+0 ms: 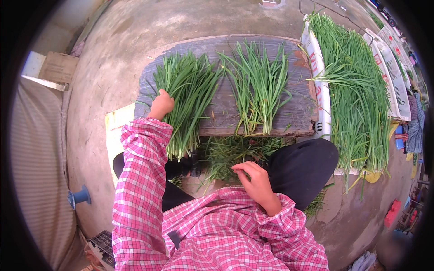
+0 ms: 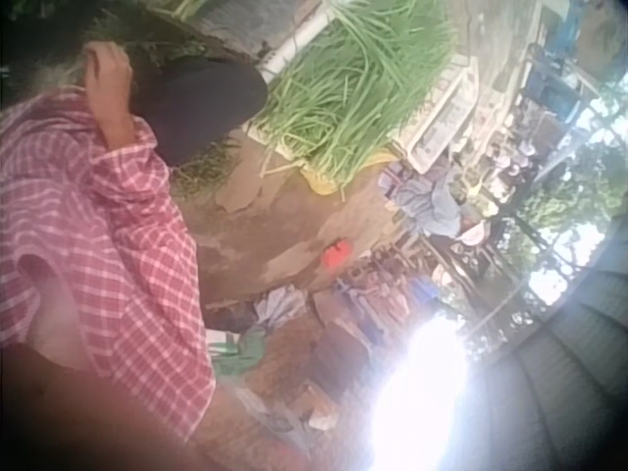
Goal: The person sorts bunches of chives by hand, picking through individual leaves and arranging them into organized piles on a plastic sheet and a small wooden platform.
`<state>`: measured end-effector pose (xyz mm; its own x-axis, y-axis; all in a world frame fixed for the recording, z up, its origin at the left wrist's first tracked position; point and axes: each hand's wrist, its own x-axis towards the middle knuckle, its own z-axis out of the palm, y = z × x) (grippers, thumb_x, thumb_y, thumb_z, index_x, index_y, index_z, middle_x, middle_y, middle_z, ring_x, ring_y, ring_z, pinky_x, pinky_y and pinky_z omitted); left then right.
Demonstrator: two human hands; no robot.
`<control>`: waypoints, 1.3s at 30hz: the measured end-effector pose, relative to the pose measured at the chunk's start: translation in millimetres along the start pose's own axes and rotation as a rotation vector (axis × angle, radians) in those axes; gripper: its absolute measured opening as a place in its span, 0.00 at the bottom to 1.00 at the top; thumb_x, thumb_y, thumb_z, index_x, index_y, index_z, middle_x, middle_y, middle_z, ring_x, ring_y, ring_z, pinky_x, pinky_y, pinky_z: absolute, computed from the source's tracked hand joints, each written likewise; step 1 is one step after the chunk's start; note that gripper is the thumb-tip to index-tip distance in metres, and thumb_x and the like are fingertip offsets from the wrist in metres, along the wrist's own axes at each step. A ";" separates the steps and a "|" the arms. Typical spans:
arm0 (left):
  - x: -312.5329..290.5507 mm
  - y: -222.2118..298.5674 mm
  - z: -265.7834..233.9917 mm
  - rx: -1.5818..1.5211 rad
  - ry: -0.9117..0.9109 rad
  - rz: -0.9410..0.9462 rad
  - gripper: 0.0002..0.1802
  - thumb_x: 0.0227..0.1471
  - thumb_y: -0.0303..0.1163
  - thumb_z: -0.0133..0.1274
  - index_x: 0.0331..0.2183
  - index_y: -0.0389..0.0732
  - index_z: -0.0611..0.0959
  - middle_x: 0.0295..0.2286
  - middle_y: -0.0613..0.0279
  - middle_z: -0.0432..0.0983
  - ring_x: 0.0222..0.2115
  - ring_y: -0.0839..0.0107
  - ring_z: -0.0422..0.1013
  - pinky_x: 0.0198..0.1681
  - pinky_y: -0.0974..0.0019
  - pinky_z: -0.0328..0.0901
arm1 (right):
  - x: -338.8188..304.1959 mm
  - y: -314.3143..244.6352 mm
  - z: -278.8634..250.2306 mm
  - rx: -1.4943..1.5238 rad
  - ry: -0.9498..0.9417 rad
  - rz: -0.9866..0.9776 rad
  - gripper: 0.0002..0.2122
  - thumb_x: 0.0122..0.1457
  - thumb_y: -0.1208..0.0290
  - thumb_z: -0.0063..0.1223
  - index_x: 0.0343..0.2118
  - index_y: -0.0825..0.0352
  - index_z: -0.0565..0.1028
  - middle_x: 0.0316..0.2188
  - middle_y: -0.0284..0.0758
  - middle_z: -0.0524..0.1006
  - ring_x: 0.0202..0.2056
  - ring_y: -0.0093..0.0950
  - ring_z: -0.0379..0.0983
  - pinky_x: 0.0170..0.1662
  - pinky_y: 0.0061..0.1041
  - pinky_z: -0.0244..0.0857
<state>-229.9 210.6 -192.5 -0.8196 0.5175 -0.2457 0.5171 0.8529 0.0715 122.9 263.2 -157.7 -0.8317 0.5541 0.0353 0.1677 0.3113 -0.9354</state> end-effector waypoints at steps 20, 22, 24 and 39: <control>-36.8 31.0 64.3 0.299 0.445 -0.036 0.41 0.40 0.57 0.41 0.46 0.32 0.58 0.45 0.52 0.54 0.47 0.55 0.49 0.39 0.44 0.50 | 0.7 -3.0 -0.7 -0.027 -0.054 0.005 0.04 0.46 0.78 0.44 0.27 0.68 0.70 0.23 0.37 0.70 0.27 0.34 0.66 0.31 0.27 0.59; -35.5 33.0 61.3 0.219 0.397 -0.057 0.43 0.40 0.58 0.41 0.48 0.32 0.54 0.46 0.50 0.50 0.49 0.54 0.46 0.41 0.42 0.48 | -0.1 -1.4 0.1 -0.055 -0.063 -0.022 0.05 0.46 0.80 0.45 0.27 0.69 0.71 0.22 0.37 0.70 0.26 0.32 0.67 0.30 0.24 0.60; -35.9 35.7 45.9 0.082 0.252 -0.093 0.50 0.35 0.61 0.44 0.49 0.33 0.51 0.49 0.49 0.46 0.51 0.53 0.42 0.44 0.40 0.44 | -0.6 0.0 0.6 -0.058 -0.067 -0.022 0.05 0.45 0.80 0.45 0.27 0.69 0.71 0.23 0.37 0.70 0.26 0.32 0.67 0.30 0.24 0.60; -47.9 19.1 -12.3 -0.110 -0.040 0.074 0.59 0.26 0.58 0.55 0.51 0.36 0.44 0.51 0.44 0.39 0.52 0.52 0.37 0.49 0.47 0.41 | 3.6 -7.5 -12.8 0.236 0.099 0.100 0.04 0.45 0.80 0.49 0.26 0.70 0.71 0.23 0.35 0.71 0.26 0.23 0.68 0.30 0.18 0.61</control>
<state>-183.8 203.0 -167.4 -0.7685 0.5782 -0.2741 0.5438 0.8159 0.1963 125.4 272.8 -146.1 -0.7594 0.6495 -0.0377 0.1084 0.0691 -0.9917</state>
